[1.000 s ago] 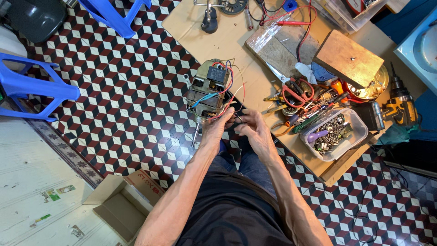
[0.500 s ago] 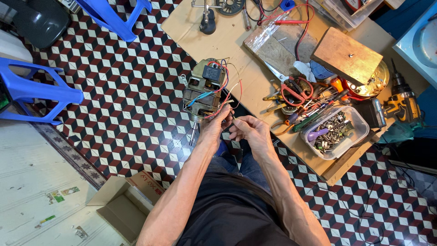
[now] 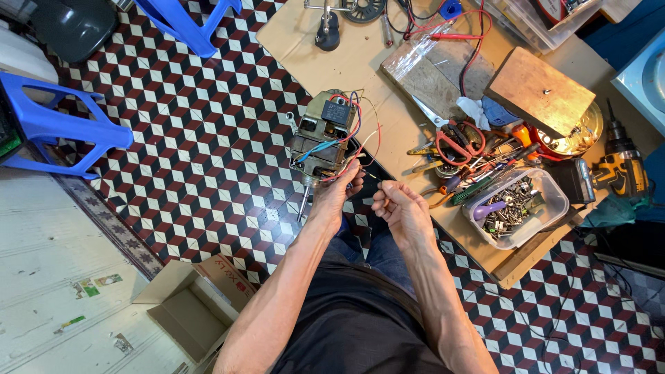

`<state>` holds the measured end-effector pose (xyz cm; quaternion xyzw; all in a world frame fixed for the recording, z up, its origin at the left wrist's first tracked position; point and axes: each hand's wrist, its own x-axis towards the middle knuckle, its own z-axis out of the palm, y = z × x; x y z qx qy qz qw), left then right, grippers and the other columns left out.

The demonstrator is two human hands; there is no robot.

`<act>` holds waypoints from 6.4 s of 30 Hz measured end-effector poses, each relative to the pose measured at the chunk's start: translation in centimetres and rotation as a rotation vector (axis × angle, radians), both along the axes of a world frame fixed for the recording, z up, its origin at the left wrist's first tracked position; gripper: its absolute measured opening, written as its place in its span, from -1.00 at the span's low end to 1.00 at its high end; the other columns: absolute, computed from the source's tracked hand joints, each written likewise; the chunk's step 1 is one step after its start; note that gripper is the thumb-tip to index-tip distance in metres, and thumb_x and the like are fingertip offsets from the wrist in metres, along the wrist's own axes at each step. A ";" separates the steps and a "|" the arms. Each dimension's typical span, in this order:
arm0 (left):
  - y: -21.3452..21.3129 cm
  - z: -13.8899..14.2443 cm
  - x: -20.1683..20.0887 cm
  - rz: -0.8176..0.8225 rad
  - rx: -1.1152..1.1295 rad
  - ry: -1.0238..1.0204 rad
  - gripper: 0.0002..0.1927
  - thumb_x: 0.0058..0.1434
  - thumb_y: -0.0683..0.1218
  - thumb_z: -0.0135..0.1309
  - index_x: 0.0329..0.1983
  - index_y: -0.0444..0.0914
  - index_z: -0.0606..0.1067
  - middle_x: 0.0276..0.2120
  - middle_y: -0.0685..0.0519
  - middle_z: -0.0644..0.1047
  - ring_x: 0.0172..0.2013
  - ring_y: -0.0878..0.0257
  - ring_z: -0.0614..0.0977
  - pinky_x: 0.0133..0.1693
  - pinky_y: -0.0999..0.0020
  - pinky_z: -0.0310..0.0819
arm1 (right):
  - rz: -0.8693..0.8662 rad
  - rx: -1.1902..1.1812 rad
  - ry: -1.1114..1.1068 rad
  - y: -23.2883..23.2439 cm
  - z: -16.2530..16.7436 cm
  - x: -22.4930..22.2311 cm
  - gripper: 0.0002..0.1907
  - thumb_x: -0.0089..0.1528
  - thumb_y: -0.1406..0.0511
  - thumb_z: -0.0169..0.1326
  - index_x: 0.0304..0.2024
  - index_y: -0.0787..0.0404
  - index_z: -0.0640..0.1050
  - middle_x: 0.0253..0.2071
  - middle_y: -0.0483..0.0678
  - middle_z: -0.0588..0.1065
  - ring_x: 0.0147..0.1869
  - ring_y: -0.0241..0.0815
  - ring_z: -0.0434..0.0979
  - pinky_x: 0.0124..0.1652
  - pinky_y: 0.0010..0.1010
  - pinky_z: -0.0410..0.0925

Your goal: The person works on a small electrical device, stripping and twisting wires, and using pliers and a screwdriver to adjust connections. The person also moves a desk lamp to improve lighting and continues manipulating the wires throughout the clip.

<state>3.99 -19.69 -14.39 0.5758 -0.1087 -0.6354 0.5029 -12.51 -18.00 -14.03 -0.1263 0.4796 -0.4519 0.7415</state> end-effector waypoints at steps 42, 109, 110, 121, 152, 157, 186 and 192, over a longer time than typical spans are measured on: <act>-0.1 -1.1 0.3 -0.071 0.011 0.051 -0.68 0.24 0.04 0.23 -0.01 -0.20 0.62 -0.31 0.07 0.67 -0.36 0.39 0.65 -0.26 0.49 0.59 | -0.033 -0.108 0.310 5.8 6.2 -1.7 -0.85 0.32 0.31 0.11 -0.22 0.32 0.57 -0.45 -0.05 0.52 -0.44 -0.31 0.50 -0.43 -0.51 0.33; 1.5 -0.8 2.8 -0.164 -0.059 0.064 -0.66 0.24 0.02 0.23 -0.03 -0.28 0.61 -0.18 0.02 0.68 -0.21 0.33 0.68 -0.12 0.43 0.60 | 0.291 -0.384 0.462 -2.8 -0.7 1.9 -0.81 0.35 0.33 0.07 -0.10 0.37 0.57 -0.31 -0.06 0.54 -0.31 -0.31 0.55 -0.29 -0.51 0.41; 1.6 -0.8 2.9 -0.176 -0.079 0.082 -0.65 0.24 0.02 0.23 -0.01 -0.28 0.60 -0.17 0.02 0.67 -0.20 0.33 0.68 -0.10 0.43 0.60 | 0.273 -0.396 0.471 -2.8 -0.7 2.0 -0.81 0.35 0.34 0.07 -0.10 0.37 0.57 -0.31 -0.06 0.55 -0.31 -0.31 0.55 -0.29 -0.51 0.41; 1.6 -1.1 2.1 -0.149 -0.136 0.036 -0.70 0.30 0.01 0.18 -0.03 -0.27 0.58 -0.22 0.00 0.66 -0.24 0.31 0.67 -0.17 0.41 0.59 | 0.278 -0.436 0.579 -2.5 -0.3 2.1 -0.80 0.37 0.31 0.04 -0.11 0.37 0.56 -0.32 -0.07 0.55 -0.30 -0.34 0.54 -0.28 -0.53 0.41; 0.8 -0.8 0.8 -0.044 -0.020 -0.099 -0.68 0.19 0.02 0.28 -0.09 -0.27 0.60 -0.35 0.05 0.65 -0.35 0.32 0.67 -0.27 0.42 0.59 | 0.166 -0.369 0.564 -2.4 -0.1 2.6 -0.77 0.35 0.27 0.11 -0.12 0.36 0.56 -0.35 -0.06 0.56 -0.35 -0.33 0.56 -0.34 -0.55 0.39; 1.5 -0.1 0.3 -0.057 -0.033 0.067 -0.71 0.18 -0.03 0.28 -0.06 -0.21 0.61 -0.28 0.15 0.65 -0.31 0.40 0.64 -0.22 0.46 0.54 | 0.171 -0.418 0.772 -1.4 1.9 3.2 -0.81 0.32 0.28 0.14 -0.15 0.32 0.59 -0.38 -0.06 0.57 -0.35 -0.34 0.56 -0.33 -0.52 0.39; 1.9 -0.9 2.4 -0.245 -0.022 0.021 -0.74 0.25 -0.07 0.22 -0.06 -0.31 0.57 -0.29 0.04 0.65 -0.34 0.34 0.66 -0.20 0.47 0.61 | 0.193 -0.295 0.305 -3.2 0.7 2.6 -0.75 0.34 0.29 0.07 -0.08 0.38 0.56 -0.22 -0.03 0.60 -0.16 -0.29 0.56 -0.13 -0.48 0.43; 2.0 -0.6 2.9 -0.263 -0.036 0.017 -0.77 0.26 -0.05 0.22 -0.14 -0.30 0.60 -0.33 0.07 0.64 -0.36 0.36 0.65 -0.23 0.48 0.59 | 0.366 -0.339 0.499 -3.5 1.1 2.9 -0.74 0.31 0.27 0.14 -0.07 0.36 0.62 -0.29 -0.06 0.57 -0.24 -0.30 0.48 -0.20 -0.50 0.38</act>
